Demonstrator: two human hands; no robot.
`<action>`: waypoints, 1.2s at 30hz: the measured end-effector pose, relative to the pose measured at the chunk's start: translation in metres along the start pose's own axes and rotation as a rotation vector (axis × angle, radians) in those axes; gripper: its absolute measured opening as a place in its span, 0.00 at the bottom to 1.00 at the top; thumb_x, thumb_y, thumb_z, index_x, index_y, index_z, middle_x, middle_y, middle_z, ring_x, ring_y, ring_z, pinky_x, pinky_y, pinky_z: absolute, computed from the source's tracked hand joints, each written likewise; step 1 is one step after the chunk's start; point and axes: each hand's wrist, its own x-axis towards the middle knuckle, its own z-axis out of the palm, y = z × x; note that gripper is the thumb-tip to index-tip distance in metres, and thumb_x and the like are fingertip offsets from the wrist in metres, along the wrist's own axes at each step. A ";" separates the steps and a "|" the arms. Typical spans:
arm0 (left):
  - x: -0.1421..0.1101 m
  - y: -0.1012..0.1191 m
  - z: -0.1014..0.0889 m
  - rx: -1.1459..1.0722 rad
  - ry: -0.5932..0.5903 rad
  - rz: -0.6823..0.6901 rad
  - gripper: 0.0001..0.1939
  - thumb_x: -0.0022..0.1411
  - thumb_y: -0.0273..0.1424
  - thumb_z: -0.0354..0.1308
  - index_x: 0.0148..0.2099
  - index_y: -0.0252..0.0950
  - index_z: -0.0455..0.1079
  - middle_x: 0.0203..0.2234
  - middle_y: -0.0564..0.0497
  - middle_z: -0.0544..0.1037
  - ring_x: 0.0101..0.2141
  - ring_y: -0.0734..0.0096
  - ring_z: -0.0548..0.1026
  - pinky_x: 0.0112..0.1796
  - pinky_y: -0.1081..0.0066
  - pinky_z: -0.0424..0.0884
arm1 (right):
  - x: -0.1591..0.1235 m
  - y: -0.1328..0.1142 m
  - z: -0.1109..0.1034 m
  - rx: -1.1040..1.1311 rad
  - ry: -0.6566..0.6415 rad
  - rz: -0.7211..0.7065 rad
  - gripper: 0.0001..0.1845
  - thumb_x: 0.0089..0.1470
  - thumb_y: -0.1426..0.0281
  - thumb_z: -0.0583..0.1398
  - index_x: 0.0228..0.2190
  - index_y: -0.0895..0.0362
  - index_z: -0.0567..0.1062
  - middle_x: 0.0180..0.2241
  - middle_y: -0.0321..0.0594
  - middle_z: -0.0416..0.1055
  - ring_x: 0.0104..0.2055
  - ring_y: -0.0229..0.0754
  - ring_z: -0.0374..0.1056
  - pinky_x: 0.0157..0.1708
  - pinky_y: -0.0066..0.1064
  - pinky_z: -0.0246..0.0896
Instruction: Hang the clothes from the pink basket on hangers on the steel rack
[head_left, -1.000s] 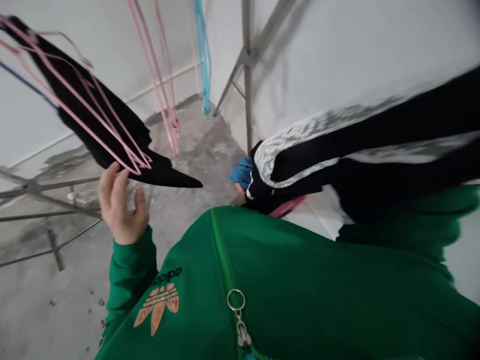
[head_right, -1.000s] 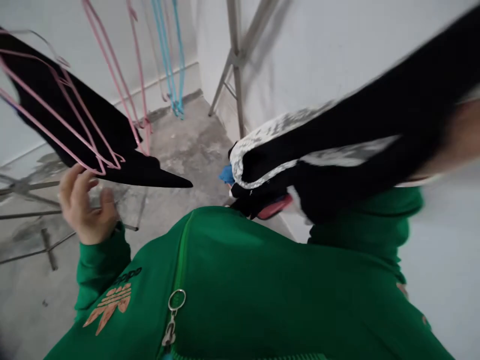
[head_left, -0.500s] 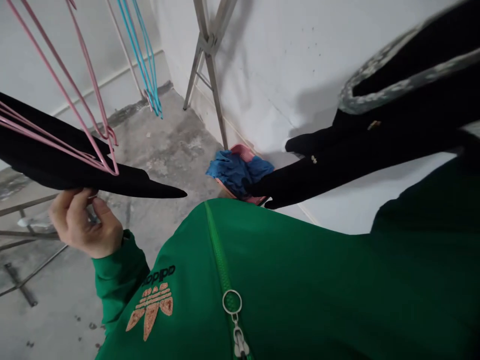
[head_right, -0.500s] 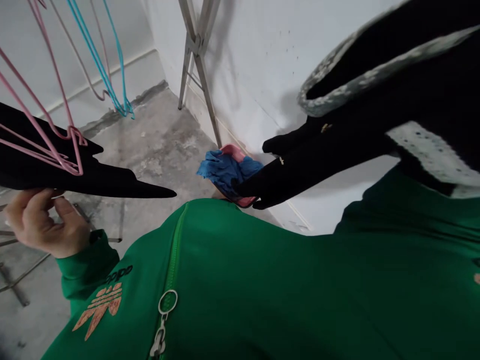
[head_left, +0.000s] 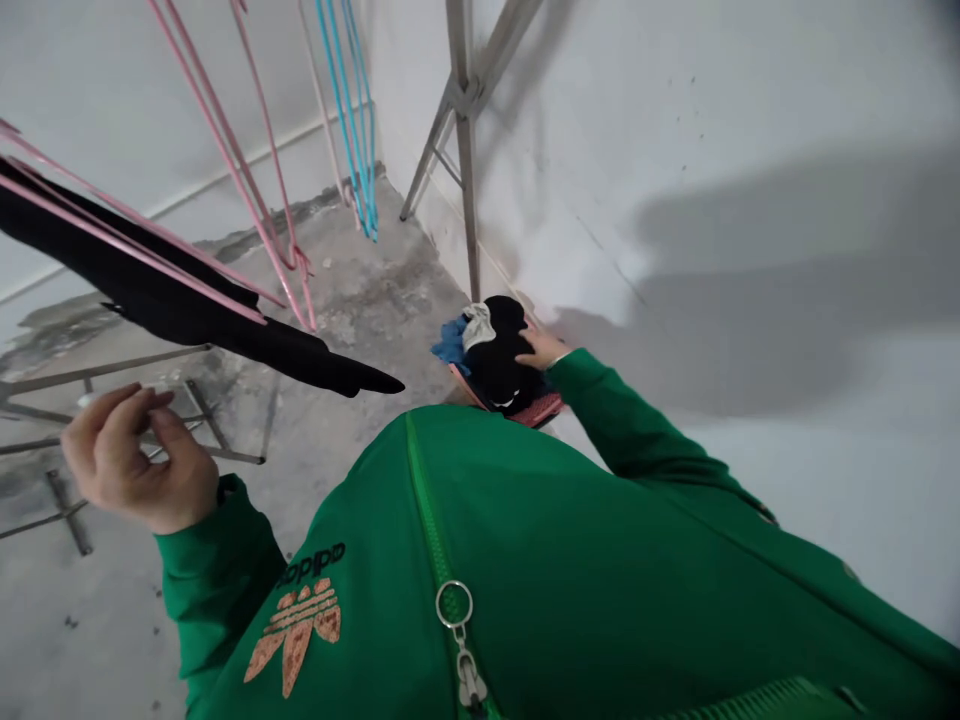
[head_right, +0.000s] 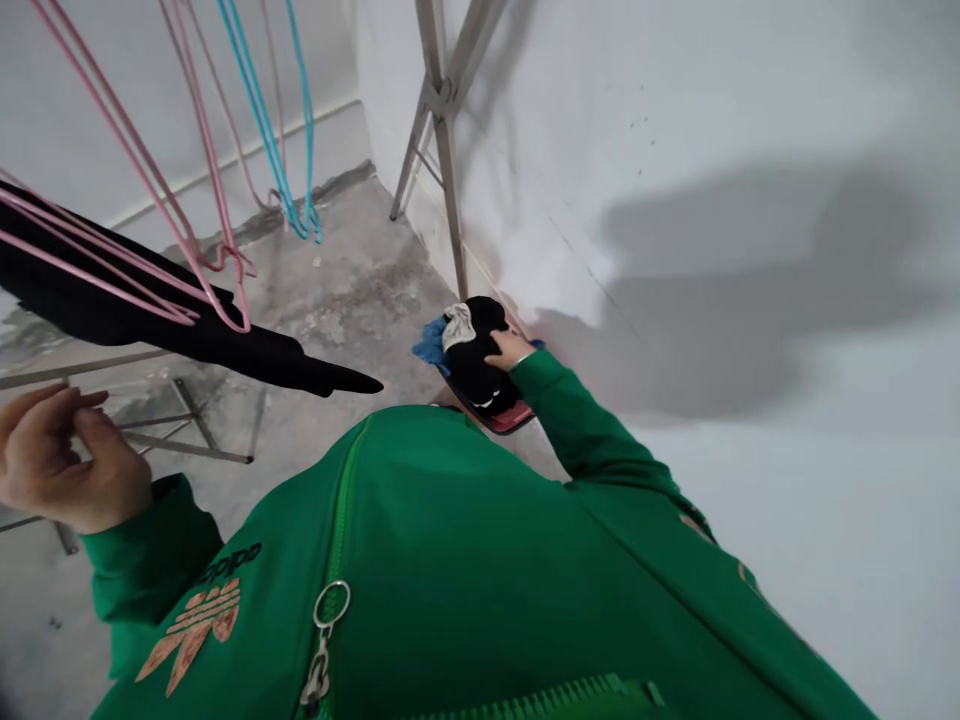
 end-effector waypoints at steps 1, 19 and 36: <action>0.004 -0.006 -0.002 -0.006 0.002 -0.021 0.16 0.55 0.25 0.56 0.45 0.33 0.77 0.41 0.41 0.78 0.43 0.56 0.76 0.43 0.57 0.72 | 0.000 -0.008 0.014 0.002 -0.075 0.001 0.28 0.51 0.78 0.63 0.53 0.75 0.68 0.52 0.66 0.68 0.54 0.49 0.69 0.57 0.35 0.61; 0.096 -0.036 0.088 -0.454 -0.210 -0.453 0.39 0.46 0.47 0.70 0.56 0.36 0.61 0.47 0.43 0.71 0.51 0.56 0.71 0.53 0.57 0.67 | 0.038 -0.208 0.054 0.180 -0.167 -0.724 0.19 0.54 0.70 0.56 0.48 0.57 0.73 0.43 0.45 0.77 0.42 0.44 0.76 0.46 0.37 0.72; -0.005 -0.045 -0.010 0.516 -0.034 -0.136 0.11 0.60 0.35 0.54 0.27 0.39 0.60 0.21 0.48 0.65 0.27 0.62 0.66 0.35 0.62 0.61 | 0.032 -0.265 0.095 0.200 -0.268 -0.820 0.14 0.55 0.74 0.55 0.42 0.59 0.74 0.34 0.44 0.78 0.33 0.40 0.75 0.42 0.34 0.71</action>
